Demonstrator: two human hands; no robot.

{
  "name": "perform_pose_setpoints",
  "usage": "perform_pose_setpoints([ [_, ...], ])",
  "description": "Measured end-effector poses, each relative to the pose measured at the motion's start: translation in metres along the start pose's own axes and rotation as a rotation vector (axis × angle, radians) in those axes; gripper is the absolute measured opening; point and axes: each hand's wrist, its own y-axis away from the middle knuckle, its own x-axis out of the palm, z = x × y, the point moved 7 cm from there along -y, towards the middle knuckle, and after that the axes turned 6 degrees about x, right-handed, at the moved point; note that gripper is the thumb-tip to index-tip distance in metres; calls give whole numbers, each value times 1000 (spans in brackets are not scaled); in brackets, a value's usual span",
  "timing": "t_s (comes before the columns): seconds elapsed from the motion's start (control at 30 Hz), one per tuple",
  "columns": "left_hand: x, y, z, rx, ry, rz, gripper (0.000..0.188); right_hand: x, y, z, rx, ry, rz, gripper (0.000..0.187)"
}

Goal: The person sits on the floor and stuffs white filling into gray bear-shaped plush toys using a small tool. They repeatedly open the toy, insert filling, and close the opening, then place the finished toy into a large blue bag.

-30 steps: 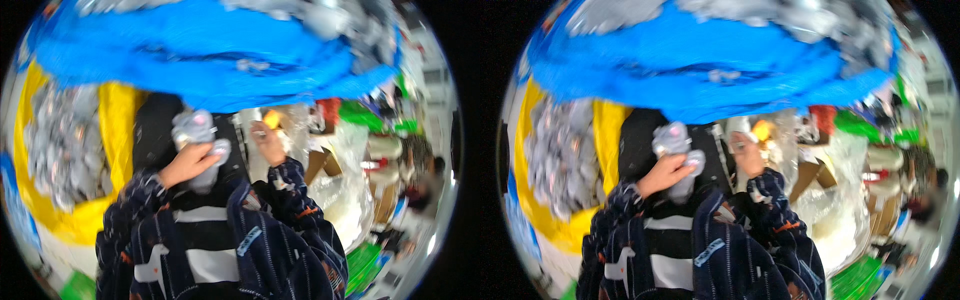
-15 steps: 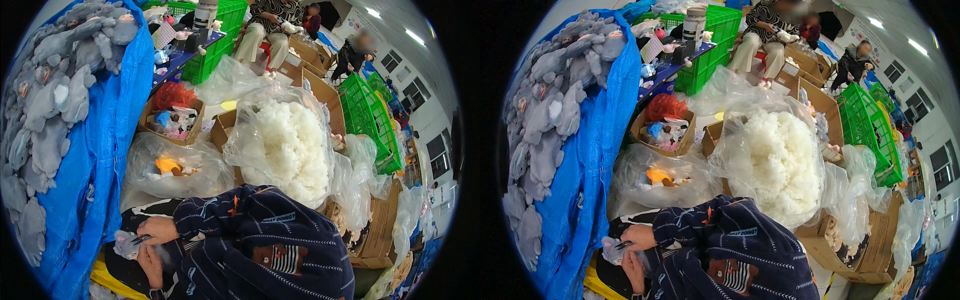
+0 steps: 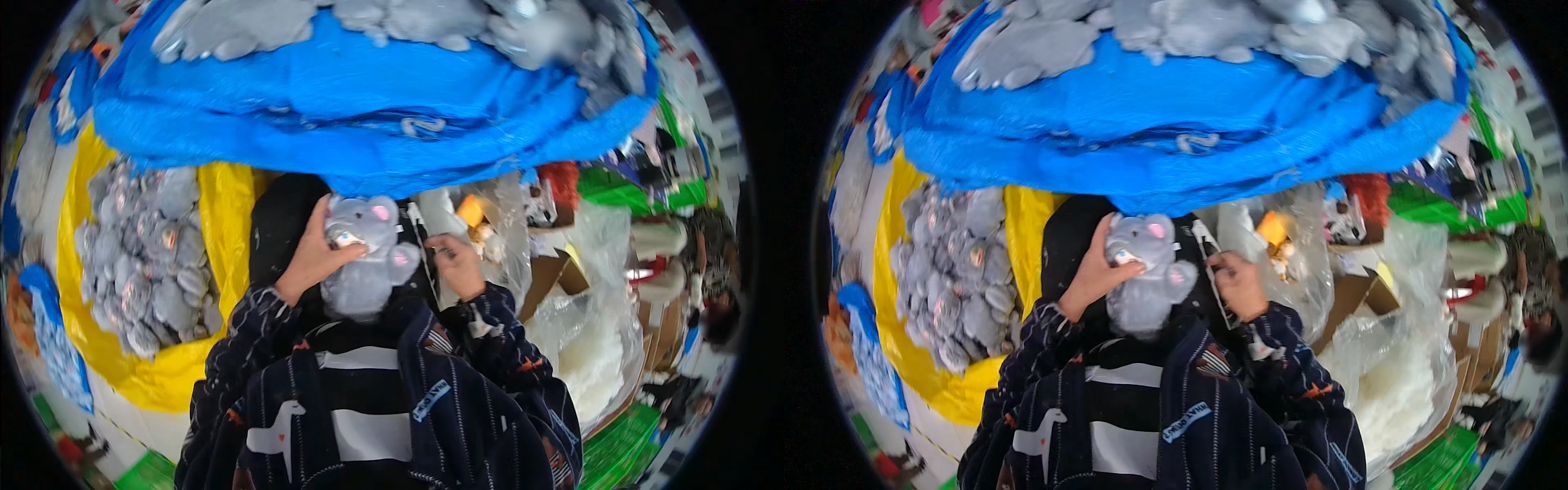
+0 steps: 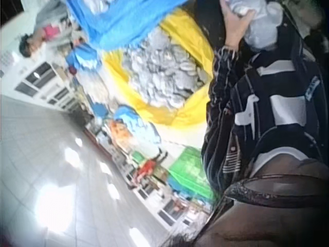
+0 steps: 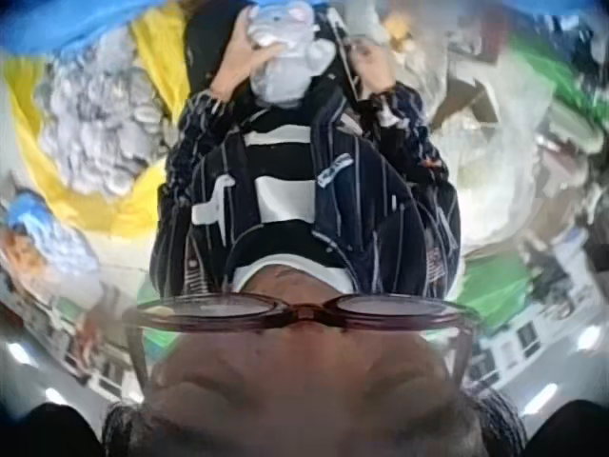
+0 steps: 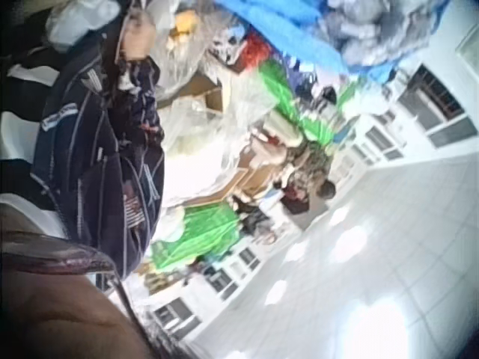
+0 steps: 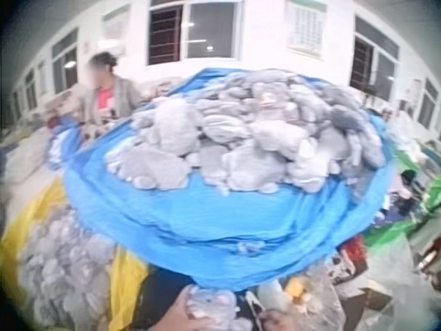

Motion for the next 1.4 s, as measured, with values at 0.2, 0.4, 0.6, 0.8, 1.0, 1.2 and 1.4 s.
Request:
perform_pose_setpoints([
  [0.2, -2, 14, -26, 152, -332, -115, 100, 15, -22, 50, -25, -314, 12, 30],
  [0.4, 2, 33, -75, 329, -532, -163, 101, 25, 0, 123, -510, 94, -54, 20],
  [0.6, 0, 43, -81, 456, -675, -190, 98, -5, 7, 92, 60, -527, 56, 15],
  [0.8, 10, 53, -84, 557, -650, -115, 93, 12, 4, 115, -291, 55, 53, 22],
  [1.0, 4, 63, -75, 657, -603, -79, 81, 35, 11, 80, 230, -606, 231, 17],
  [1.2, -1, 69, -59, 708, -557, -46, 75, 15, 11, 65, 201, -727, 140, 20],
  [1.4, 0, 68, -59, 714, -548, -40, 74, 21, 35, 66, -176, -123, 241, 31],
])
